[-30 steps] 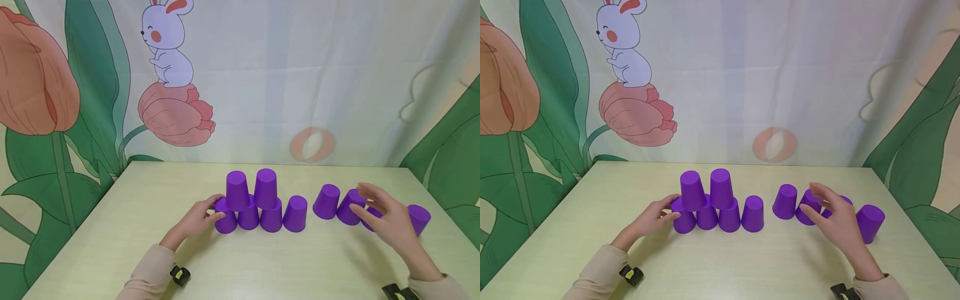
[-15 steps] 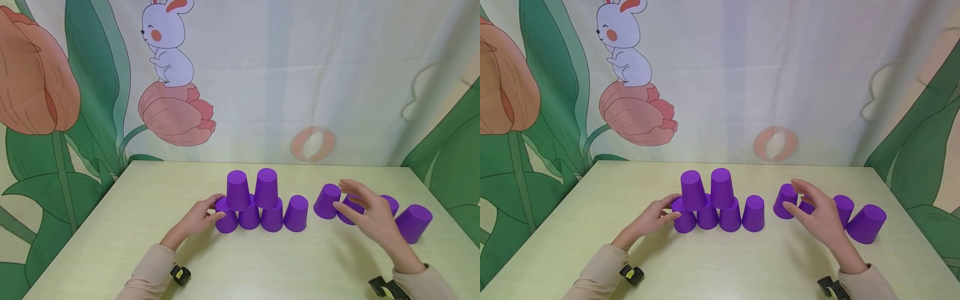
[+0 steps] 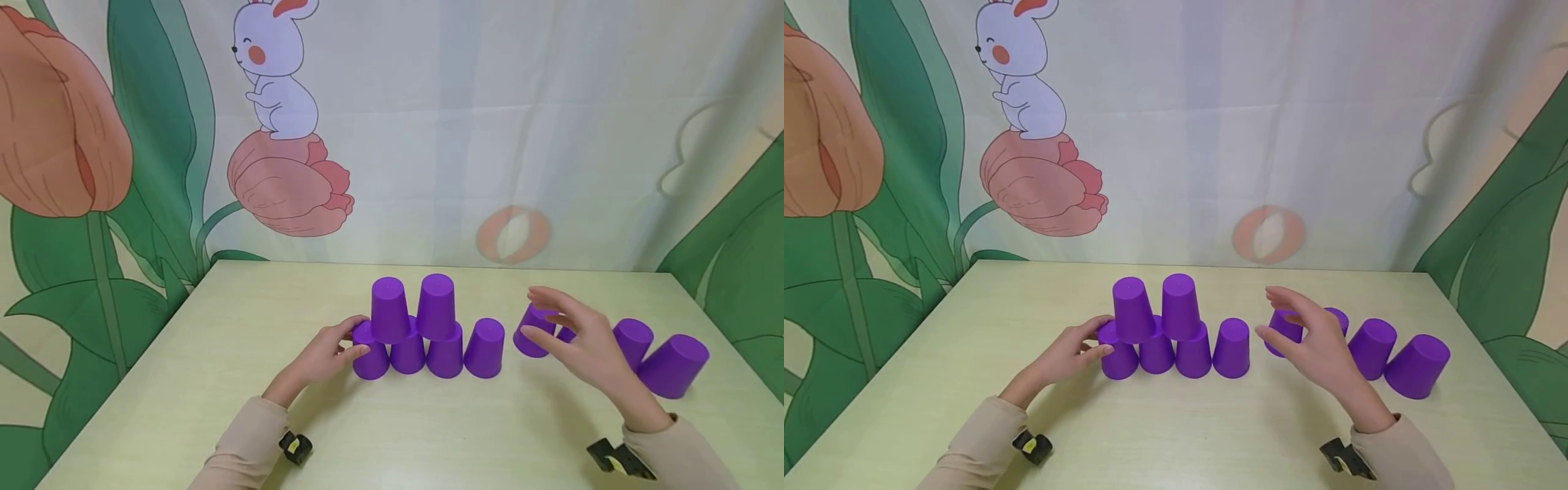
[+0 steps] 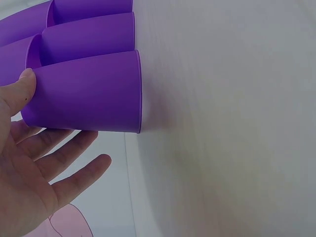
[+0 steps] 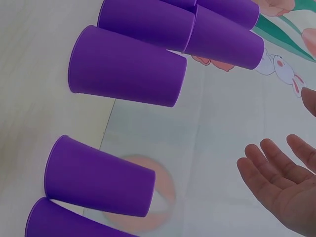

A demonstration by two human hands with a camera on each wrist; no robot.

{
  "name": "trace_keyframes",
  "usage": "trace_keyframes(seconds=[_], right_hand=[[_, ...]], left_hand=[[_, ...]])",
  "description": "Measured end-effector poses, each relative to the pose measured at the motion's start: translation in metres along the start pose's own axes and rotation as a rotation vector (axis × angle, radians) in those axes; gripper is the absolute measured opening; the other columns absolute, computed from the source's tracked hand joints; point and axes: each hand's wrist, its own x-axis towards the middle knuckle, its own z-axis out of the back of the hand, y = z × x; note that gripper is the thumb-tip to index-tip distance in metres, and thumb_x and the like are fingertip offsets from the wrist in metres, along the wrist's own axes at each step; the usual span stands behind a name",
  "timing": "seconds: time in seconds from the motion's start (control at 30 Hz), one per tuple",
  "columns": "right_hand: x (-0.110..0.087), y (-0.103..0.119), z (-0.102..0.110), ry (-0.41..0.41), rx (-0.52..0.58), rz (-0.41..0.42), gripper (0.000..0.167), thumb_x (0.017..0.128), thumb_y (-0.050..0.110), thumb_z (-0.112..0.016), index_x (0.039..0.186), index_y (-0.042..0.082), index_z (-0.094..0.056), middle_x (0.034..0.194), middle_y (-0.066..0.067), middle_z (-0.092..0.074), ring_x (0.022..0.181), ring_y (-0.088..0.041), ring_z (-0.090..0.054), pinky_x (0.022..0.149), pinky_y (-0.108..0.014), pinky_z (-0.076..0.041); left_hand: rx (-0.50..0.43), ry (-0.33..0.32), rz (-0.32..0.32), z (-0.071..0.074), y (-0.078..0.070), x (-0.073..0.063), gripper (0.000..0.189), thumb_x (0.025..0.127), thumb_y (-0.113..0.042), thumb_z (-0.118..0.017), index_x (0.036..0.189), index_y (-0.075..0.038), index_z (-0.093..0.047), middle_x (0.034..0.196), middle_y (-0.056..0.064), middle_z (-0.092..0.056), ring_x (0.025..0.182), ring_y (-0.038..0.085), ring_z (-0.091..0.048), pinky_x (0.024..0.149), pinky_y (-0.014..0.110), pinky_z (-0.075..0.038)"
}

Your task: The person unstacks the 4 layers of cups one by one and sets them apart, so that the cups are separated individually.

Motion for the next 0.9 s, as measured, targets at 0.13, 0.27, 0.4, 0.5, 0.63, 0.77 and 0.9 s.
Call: trace_keyframes(seconds=[0.13, 0.27, 0.4, 0.5, 0.63, 0.77, 0.9], right_hand=[[0.005, 0.005, -0.004, 0.018, 0.002, 0.015, 0.052, 0.081, 0.015, -0.070, 0.128, 0.006, -0.050, 0.117, -0.013, -0.058, 0.101, -0.028, -0.057, 0.082, -0.014, -0.043], [0.010, 0.009, -0.008, 0.027, 0.008, 0.035, 0.053, 0.080, 0.014, -0.071, 0.127, 0.005, -0.050, 0.116, -0.013, -0.059, 0.104, -0.025, -0.056, 0.085, -0.019, -0.043], [0.016, 0.010, -0.013, 0.034, 0.033, 0.059, 0.053, 0.079, 0.012, -0.071, 0.127, 0.004, -0.050, 0.117, -0.013, -0.059, 0.106, -0.025, -0.055, 0.084, -0.027, -0.045], [0.020, 0.011, -0.017, 0.050, 0.042, 0.069, 0.053, 0.080, 0.013, -0.071, 0.127, 0.004, -0.050, 0.117, -0.014, -0.058, 0.106, -0.026, -0.055, 0.083, -0.034, -0.046], [0.025, 0.011, -0.023, 0.065, 0.053, 0.076, 0.053, 0.079, 0.014, -0.072, 0.127, 0.004, -0.050, 0.117, -0.013, -0.058, 0.106, -0.025, -0.055, 0.083, -0.036, -0.047], [0.030, 0.013, -0.029, 0.066, 0.079, 0.099, 0.052, 0.078, 0.010, -0.072, 0.126, 0.003, -0.051, 0.117, -0.013, -0.059, 0.106, -0.025, -0.055, 0.082, -0.037, -0.048], [0.035, 0.015, -0.035, 0.077, 0.104, 0.107, 0.051, 0.078, 0.009, -0.071, 0.125, 0.003, -0.051, 0.116, -0.014, -0.059, 0.105, -0.027, -0.055, 0.082, -0.038, -0.048]], left_hand=[[0.008, -0.003, -0.002, 0.000, 0.000, 0.000, 0.042, 0.091, -0.020, -0.056, 0.128, -0.003, -0.045, 0.110, 0.011, -0.061, 0.098, 0.026, -0.059, 0.071, 0.031, -0.048], [0.013, -0.009, -0.007, -0.001, 0.001, 0.001, 0.042, 0.091, -0.019, -0.057, 0.127, -0.003, -0.046, 0.109, 0.010, -0.062, 0.096, 0.025, -0.059, 0.070, 0.031, -0.049], [0.008, -0.013, -0.001, -0.001, 0.000, 0.000, 0.042, 0.090, -0.018, -0.058, 0.127, -0.003, -0.046, 0.110, 0.010, -0.061, 0.097, 0.025, -0.059, 0.071, 0.032, -0.049], [0.012, -0.012, 0.002, -0.001, 0.000, 0.000, 0.041, 0.090, -0.017, -0.058, 0.127, -0.003, -0.046, 0.110, 0.010, -0.061, 0.097, 0.025, -0.059, 0.071, 0.032, -0.049], [0.013, -0.010, 0.019, 0.000, 0.000, 0.000, 0.042, 0.090, -0.017, -0.058, 0.128, -0.004, -0.046, 0.110, 0.010, -0.061, 0.097, 0.024, -0.059, 0.072, 0.032, -0.048], [0.010, -0.010, 0.020, -0.001, 0.000, 0.000, 0.043, 0.090, -0.017, -0.058, 0.128, -0.003, -0.045, 0.111, 0.010, -0.061, 0.097, 0.024, -0.059, 0.072, 0.033, -0.048], [0.012, -0.009, 0.014, 0.000, 0.000, 0.000, 0.043, 0.090, -0.018, -0.058, 0.128, -0.003, -0.045, 0.111, 0.010, -0.061, 0.098, 0.024, -0.059, 0.071, 0.032, -0.048]])
